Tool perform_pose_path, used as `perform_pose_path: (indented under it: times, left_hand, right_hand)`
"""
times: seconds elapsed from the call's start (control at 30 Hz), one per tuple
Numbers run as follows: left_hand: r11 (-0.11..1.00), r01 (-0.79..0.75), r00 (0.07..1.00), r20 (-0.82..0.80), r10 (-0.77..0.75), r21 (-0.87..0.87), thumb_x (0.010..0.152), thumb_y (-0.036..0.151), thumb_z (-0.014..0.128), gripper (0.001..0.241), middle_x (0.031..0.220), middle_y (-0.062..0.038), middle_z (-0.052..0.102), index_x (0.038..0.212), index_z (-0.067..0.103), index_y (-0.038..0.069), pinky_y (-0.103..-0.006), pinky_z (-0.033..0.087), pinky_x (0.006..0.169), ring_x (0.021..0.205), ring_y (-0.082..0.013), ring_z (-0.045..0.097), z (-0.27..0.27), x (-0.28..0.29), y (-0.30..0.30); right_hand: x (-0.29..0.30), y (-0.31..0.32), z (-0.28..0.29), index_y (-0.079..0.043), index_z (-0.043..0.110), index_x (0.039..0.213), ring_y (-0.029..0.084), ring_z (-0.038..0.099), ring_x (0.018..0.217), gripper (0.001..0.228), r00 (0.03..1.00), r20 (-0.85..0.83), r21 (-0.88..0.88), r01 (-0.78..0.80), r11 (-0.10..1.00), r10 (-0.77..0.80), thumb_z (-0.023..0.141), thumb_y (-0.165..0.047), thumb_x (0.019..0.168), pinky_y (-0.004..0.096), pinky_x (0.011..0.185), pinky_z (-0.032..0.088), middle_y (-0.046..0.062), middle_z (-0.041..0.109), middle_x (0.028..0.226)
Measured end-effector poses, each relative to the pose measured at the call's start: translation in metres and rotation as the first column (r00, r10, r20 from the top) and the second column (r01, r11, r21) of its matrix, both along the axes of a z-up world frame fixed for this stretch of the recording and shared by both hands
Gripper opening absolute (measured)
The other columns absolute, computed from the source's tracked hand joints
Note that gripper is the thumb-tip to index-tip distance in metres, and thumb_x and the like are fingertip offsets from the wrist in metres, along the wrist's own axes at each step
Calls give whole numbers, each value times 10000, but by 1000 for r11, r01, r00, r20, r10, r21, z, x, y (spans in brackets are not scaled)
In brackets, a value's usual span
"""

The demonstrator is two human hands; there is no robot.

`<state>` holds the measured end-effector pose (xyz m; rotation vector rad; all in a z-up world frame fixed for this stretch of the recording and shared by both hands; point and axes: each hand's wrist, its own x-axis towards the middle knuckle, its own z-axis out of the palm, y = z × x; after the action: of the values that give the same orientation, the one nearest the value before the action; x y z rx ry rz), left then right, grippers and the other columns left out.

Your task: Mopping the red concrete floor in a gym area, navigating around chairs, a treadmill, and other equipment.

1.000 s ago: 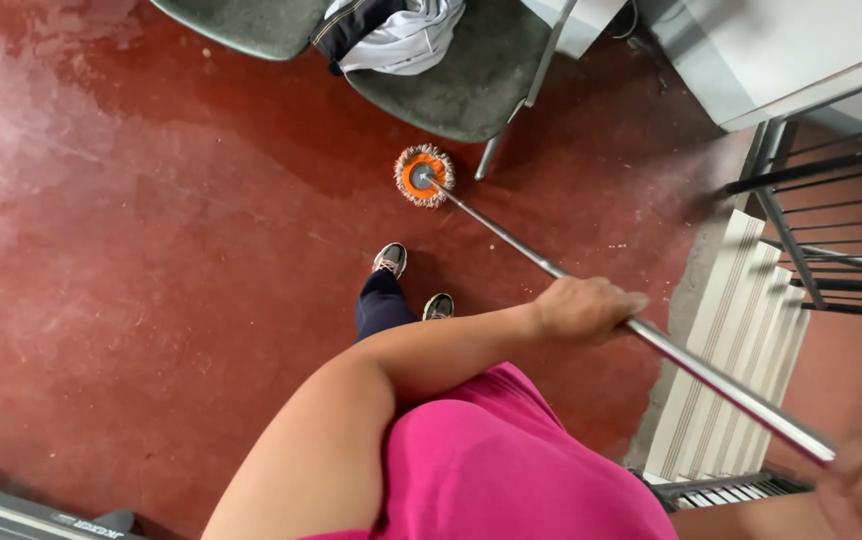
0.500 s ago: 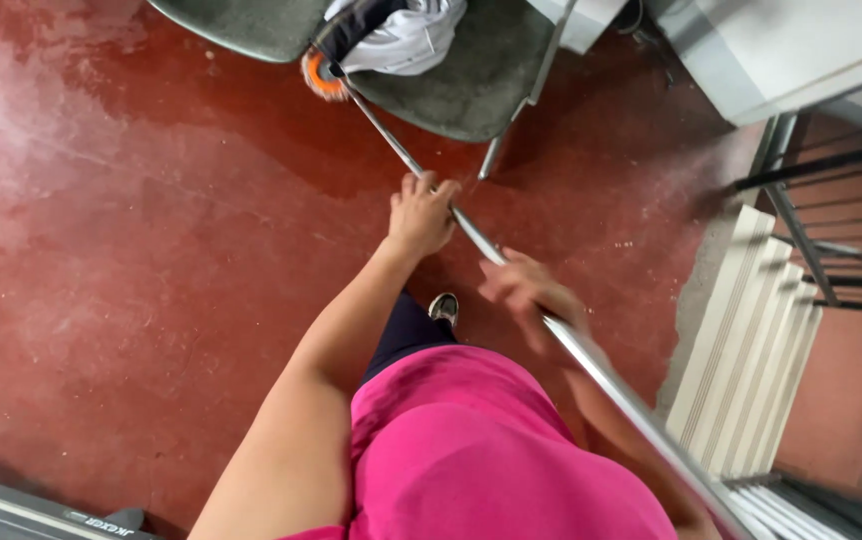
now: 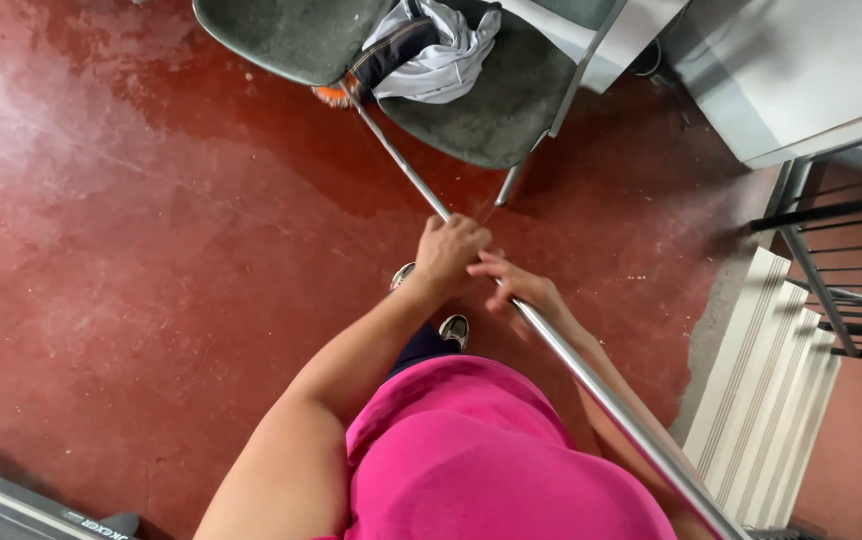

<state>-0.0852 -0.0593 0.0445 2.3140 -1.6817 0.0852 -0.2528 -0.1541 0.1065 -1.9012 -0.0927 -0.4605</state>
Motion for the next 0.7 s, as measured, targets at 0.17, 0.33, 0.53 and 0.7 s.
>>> perform_pose_path:
  times: [0.17, 0.33, 0.53, 0.7]
  left_hand:
    - [999, 25, 999, -39, -27, -43, 740, 381, 720, 247, 978, 17, 643, 933, 607, 275, -467, 448, 876, 1035, -213, 604, -47, -6, -5]
    - [999, 33, 980, -197, -34, -8, 710, 270, 771, 443, 1297, 61, 636, 1133, 660, 341, -549, 447, 1058, 1324, -201, 537, -74, 28, 1]
    - [997, -75, 938, -340, 72, 4, 927, 415, 700, 363, 1448, -4, 552, 1257, 549, 425, -533, 424, 1018, 1419, -269, 464, -54, 13, -31]
    - [980, 5, 957, -282, -63, -200, 774, 284, 813, 402, 1186, -49, 595, 1116, 601, 271, -500, 635, 723, 1236, -362, 561, -71, -69, -68]
  right_hand:
    - [-16, 5, -4, -32, 577, 773, 472, 573, 1312, 334, 997, -24, 28, 67, 997, -67, 663, -249, 1012, 589, 1095, 411, 240, 703, 1286]
    - [-22, 12, 10, -14, 586, 781, 477, 604, 1283, 308, 983, -91, 17, 164, 986, -162, 669, -199, 1013, 651, 1093, 359, 210, 743, 1185]
    - [-60, -21, 54, 30, 638, 914, 435, 724, 1069, 396, 919, 163, 219, 322, 921, -360, 575, -335, 1052, 579, 997, 539, 268, 755, 950]
    - [-96, -26, 38, -131, 534, 1126, 276, 770, 951, 386, 625, 280, 592, 485, 644, -729, 550, -508, 1044, 513, 974, 625, 97, 710, 1046]
